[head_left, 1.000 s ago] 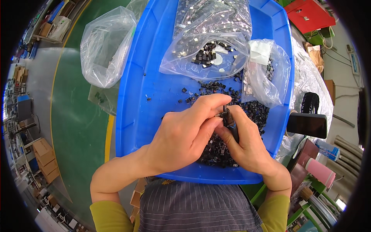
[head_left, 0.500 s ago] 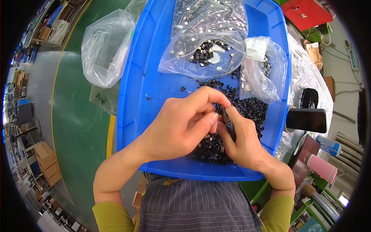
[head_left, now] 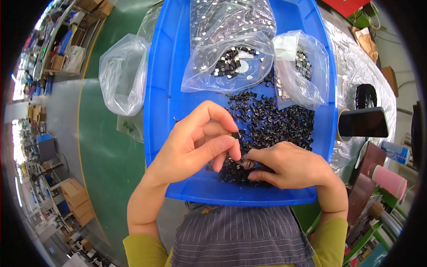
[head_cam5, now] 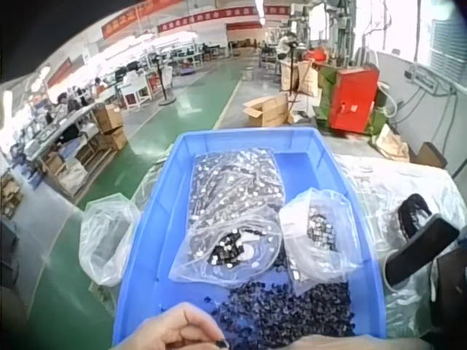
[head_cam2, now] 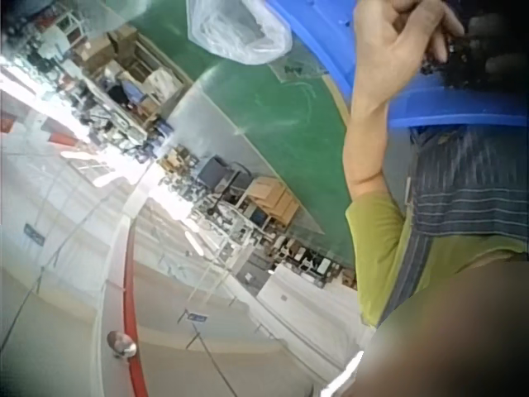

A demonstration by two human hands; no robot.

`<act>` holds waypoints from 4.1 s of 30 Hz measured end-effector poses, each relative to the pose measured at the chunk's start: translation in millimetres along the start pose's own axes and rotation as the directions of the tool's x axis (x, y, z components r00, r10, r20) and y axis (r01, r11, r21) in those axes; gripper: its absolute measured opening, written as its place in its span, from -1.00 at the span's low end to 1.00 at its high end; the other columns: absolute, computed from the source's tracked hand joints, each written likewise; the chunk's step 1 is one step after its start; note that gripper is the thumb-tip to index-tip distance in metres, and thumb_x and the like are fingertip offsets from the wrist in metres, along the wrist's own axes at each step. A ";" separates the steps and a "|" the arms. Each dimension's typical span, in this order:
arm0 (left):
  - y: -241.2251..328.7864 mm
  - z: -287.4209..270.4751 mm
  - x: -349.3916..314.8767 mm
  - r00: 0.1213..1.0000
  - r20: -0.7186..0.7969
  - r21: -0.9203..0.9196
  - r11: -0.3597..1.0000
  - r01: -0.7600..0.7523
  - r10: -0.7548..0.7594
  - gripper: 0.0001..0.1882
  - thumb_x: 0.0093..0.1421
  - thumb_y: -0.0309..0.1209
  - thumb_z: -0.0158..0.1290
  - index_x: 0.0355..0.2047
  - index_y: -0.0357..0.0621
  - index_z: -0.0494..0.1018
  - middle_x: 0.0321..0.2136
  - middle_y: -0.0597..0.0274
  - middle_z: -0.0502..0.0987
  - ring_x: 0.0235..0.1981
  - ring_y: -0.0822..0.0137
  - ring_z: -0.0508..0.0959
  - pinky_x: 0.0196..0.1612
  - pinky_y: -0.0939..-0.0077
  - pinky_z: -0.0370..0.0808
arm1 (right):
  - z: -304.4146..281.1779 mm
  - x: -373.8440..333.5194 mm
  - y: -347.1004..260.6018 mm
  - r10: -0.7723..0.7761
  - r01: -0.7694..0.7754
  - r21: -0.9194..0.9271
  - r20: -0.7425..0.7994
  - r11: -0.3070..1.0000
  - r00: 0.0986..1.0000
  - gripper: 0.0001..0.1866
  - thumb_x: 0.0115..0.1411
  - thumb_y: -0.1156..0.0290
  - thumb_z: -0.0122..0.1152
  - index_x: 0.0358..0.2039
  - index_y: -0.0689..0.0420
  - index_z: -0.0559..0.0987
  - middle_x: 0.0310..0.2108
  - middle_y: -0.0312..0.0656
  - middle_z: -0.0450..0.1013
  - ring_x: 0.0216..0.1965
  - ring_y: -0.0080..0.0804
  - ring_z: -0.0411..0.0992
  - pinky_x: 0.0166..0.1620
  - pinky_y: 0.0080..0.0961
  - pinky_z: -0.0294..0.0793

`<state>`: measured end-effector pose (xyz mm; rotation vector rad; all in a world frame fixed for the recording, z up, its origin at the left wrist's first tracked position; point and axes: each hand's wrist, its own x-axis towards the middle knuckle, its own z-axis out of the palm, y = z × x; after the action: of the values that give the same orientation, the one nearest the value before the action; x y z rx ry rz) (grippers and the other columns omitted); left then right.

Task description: Use a pair of side-cutting pliers to trim excess material from small black electronic components.

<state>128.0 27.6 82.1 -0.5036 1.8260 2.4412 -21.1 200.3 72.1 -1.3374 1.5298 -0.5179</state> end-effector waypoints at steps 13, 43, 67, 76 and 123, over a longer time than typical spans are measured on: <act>-11.5 0.7 5.8 0.990 0.018 -0.317 0.939 -0.130 0.143 -0.89 0.29 -0.50 -0.09 -0.19 -0.20 0.27 -0.38 -0.02 0.55 -0.62 0.45 0.50 -0.66 0.72 0.31 | -5.6 -1.8 -4.7 -0.031 0.113 0.236 -0.323 0.965 0.946 -0.83 0.16 0.44 0.17 -0.30 0.24 0.44 -0.44 0.02 0.48 -0.34 0.02 0.49 -0.33 -0.29 0.41; -14.7 10.4 8.1 0.987 -0.135 0.027 0.996 -0.087 0.090 -0.87 0.22 -0.56 0.01 -0.31 -0.18 0.26 -0.48 -0.07 0.57 -0.72 0.48 0.48 -0.72 0.72 0.30 | -0.3 2.3 -4.7 0.007 0.038 0.240 -0.187 0.970 0.982 -0.71 0.22 0.33 0.11 -0.28 0.27 0.29 -0.57 0.17 0.40 -0.44 0.22 0.40 -0.41 -0.05 0.32; -17.5 4.3 9.0 0.827 0.035 0.682 0.592 -0.430 0.562 -0.83 0.00 -0.65 0.16 -0.37 -0.27 0.47 -0.52 0.10 0.52 -0.56 0.21 0.53 -0.54 0.49 0.44 | 8.4 2.5 -1.1 -0.090 0.147 0.148 -0.332 0.978 0.939 -0.72 0.19 0.34 0.16 -0.29 0.26 0.32 -0.54 0.09 0.42 -0.44 0.15 0.42 -0.42 -0.11 0.35; -8.7 10.1 0.3 0.981 -0.116 0.245 0.962 -0.121 0.153 -0.84 0.20 -0.63 0.00 -0.19 -0.28 0.36 -0.48 0.14 0.54 -0.61 0.43 0.52 -0.53 0.60 0.43 | 3.2 5.4 -3.4 -0.077 0.065 -0.044 -0.389 0.997 0.918 -0.76 0.14 0.37 0.19 -0.34 0.21 0.33 -0.48 0.02 0.41 -0.40 0.05 0.42 -0.39 -0.15 0.38; 1.8 10.9 0.2 0.974 -0.121 -0.184 0.968 0.169 -0.193 -0.86 0.34 -0.43 -0.16 -0.17 -0.23 0.22 -0.60 0.11 0.49 -0.77 0.48 0.40 -0.70 0.68 0.30 | 11.5 9.7 -2.2 -0.293 -0.147 -0.568 -0.609 0.810 0.737 -0.47 -0.24 0.59 0.20 -0.13 0.05 0.46 -0.42 -0.24 0.24 -0.33 -0.26 0.27 -0.23 -0.32 0.20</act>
<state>124.9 37.3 86.4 -0.8326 1.5387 2.5056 -9.0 194.1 65.4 -1.8093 2.3962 -0.6615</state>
